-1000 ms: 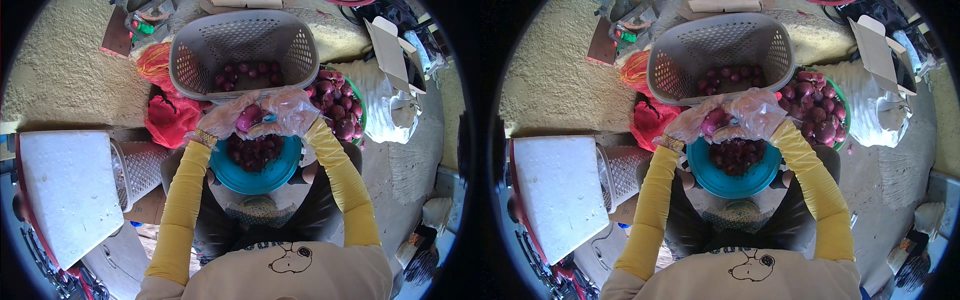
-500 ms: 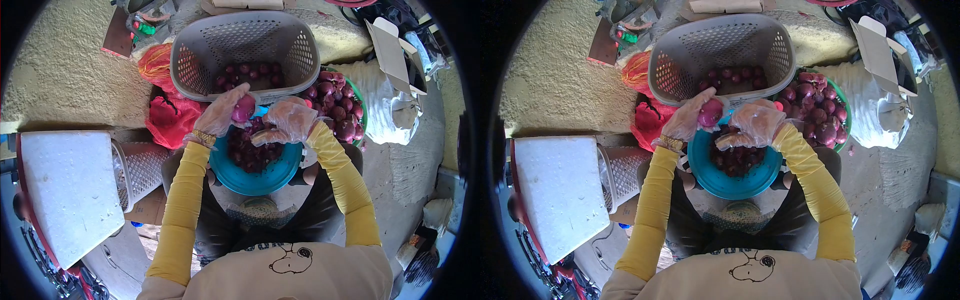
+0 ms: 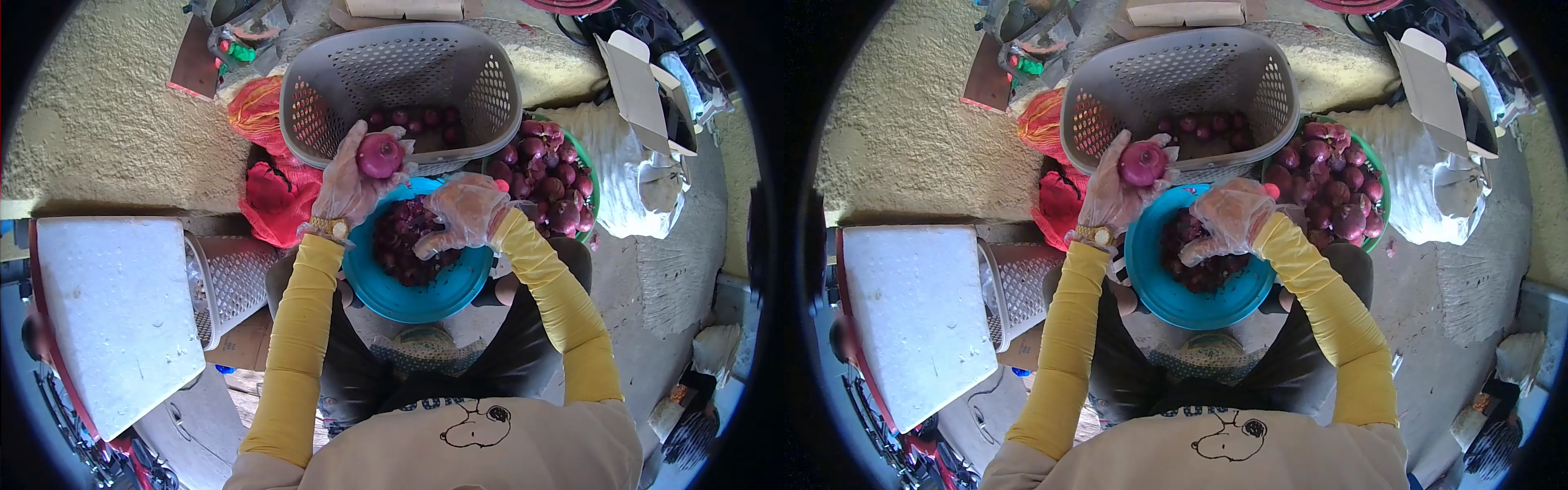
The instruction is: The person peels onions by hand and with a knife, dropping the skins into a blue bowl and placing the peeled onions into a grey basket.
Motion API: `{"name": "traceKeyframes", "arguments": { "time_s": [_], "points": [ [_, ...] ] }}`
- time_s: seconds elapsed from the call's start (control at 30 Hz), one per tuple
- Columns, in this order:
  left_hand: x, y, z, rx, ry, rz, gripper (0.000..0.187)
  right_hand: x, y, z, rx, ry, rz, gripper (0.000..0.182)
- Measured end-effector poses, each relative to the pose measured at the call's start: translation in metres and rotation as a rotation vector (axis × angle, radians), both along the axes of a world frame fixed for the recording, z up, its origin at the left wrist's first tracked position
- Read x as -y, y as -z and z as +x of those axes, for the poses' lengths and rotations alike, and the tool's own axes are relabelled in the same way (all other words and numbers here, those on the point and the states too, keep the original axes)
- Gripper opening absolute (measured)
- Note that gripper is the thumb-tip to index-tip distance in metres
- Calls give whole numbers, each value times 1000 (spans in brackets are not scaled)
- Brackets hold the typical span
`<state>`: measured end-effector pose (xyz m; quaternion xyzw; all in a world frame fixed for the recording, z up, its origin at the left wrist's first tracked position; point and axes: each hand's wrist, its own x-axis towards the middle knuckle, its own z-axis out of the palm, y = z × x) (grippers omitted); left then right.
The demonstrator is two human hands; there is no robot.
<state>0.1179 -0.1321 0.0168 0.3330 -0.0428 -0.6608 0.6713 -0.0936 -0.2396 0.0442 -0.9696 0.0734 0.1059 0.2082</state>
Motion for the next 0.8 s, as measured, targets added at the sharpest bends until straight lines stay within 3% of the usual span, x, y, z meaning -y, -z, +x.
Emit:
{"name": "traceKeyframes", "arguments": {
  "time_s": [0.03,0.17,0.23,0.4,0.57,0.63,0.67,0.73,0.77,0.8],
  "points": [
    [0,1,2,-106,0,-31,60,-1,4,0,-33,14,-27,67],
    [1,-4,0,-90,-48,-58,58,-7,13,-2,-26,47,-14,62],
    [3,-3,-5,19,-151,-78,55,-8,19,0,-146,72,64,53],
    [2,-2,-4,24,-142,-139,52,-9,24,1,-163,88,114,45],
    [3,-5,-15,162,-159,-161,61,-10,27,1,-207,122,105,41],
    [6,0,-16,788,-172,-180,72,-9,24,3,-354,137,71,46],
    [7,2,-17,788,-172,-181,72,-9,24,4,-354,137,70,46],
    [7,4,-20,1214,-282,-208,76,-10,29,3,-333,158,53,40],
    [7,4,-20,1214,-283,-208,76,-9,35,2,-333,157,52,40],
    [6,5,-18,1420,-304,-173,77,-9,44,1,-314,123,25,36]
  ]
}}
